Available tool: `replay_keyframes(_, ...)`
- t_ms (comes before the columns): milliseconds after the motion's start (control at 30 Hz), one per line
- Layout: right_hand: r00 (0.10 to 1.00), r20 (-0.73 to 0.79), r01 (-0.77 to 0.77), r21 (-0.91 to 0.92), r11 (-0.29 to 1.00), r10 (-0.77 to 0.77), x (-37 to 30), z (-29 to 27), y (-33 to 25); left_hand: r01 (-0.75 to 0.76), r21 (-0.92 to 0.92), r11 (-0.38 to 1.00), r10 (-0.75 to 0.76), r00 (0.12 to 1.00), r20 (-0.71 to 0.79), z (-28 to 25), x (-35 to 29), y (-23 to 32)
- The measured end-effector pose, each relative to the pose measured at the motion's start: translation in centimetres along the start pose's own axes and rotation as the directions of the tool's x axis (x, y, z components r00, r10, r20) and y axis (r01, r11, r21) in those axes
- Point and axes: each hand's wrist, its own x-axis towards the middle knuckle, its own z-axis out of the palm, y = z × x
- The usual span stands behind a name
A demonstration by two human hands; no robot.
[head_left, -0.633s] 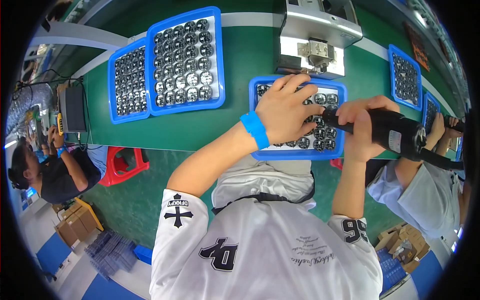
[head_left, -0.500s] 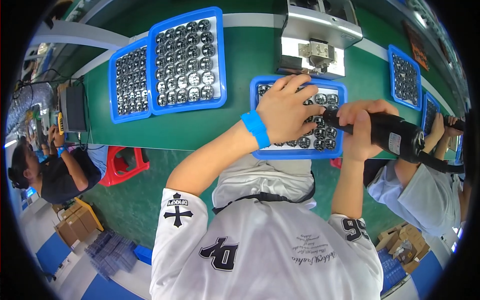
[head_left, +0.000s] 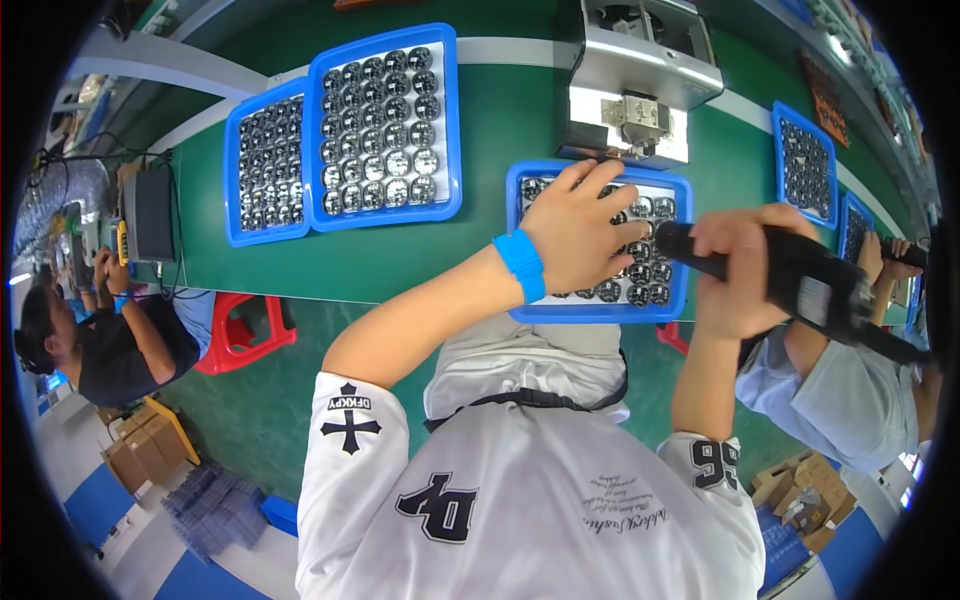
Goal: The person fastens screws into small electronic components in a tray using an electric screwdriver.
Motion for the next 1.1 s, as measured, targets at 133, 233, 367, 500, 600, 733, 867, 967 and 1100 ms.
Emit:
replay_keyframes(133, 0.997, 0.079, -0.007, 0.324, 0.946, -0.02, 5.0, 0.7, -2.0, 0.006, 0.007, 1.0, -0.006, 1.0, 0.022, -0.3, 0.0, 0.3)
replay_keyframes(233, 0.995, 0.081, 0.029, 0.297, 0.955, -0.055, 8.6, 2.7, -1.1, 0.022, -0.023, 1.0, -0.021, 0.999, 0.04, -1.3, 0.2, 0.6)
replay_keyframes(367, 0.997, 0.046, 0.048, 0.295, 0.954, -0.064, 10.8, 4.8, 0.4, 0.013, -0.057, 0.998, -0.014, 1.0, -0.022, -1.1, 0.4, 0.9)
replay_keyframes(500, 0.99, 0.093, 0.102, 0.067, 0.993, -0.108, 10.8, 5.8, 1.1, 0.05, -0.168, 0.984, -0.062, 0.996, -0.07, -2.5, -0.5, 1.1)
replay_keyframes(600, 0.985, 0.146, 0.092, -0.024, 0.995, -0.088, 10.3, 5.3, 0.8, 0.055, -0.192, 0.98, -0.071, 0.994, -0.077, -2.8, -1.6, 1.1)
replay_keyframes(733, 0.991, 0.027, -0.13, 0.144, 0.981, 0.128, 6.4, 3.4, -1.3, 0.036, -0.197, 0.98, -0.052, 0.996, -0.078, -3.1, -2.0, 1.2)
replay_keyframes(867, 0.995, -0.06, -0.068, 0.212, 0.975, 0.082, 2.1, -0.9, -1.6, -0.002, -0.214, 0.977, -0.007, 0.999, -0.041, -2.7, -1.4, 1.2)
replay_keyframes(967, 0.994, -0.081, -0.059, 0.205, 0.977, 0.077, 0.2, -2.2, -1.3, -0.022, -0.171, 0.985, 0.028, 0.999, 0.031, -2.4, -1.1, 1.3)
replay_keyframes(1100, 0.995, -0.084, -0.042, 0.158, 0.987, 0.055, -1.1, -2.5, -0.5, -0.06, -0.068, 0.996, 0.063, 0.997, 0.041, -1.3, -1.0, 1.2)
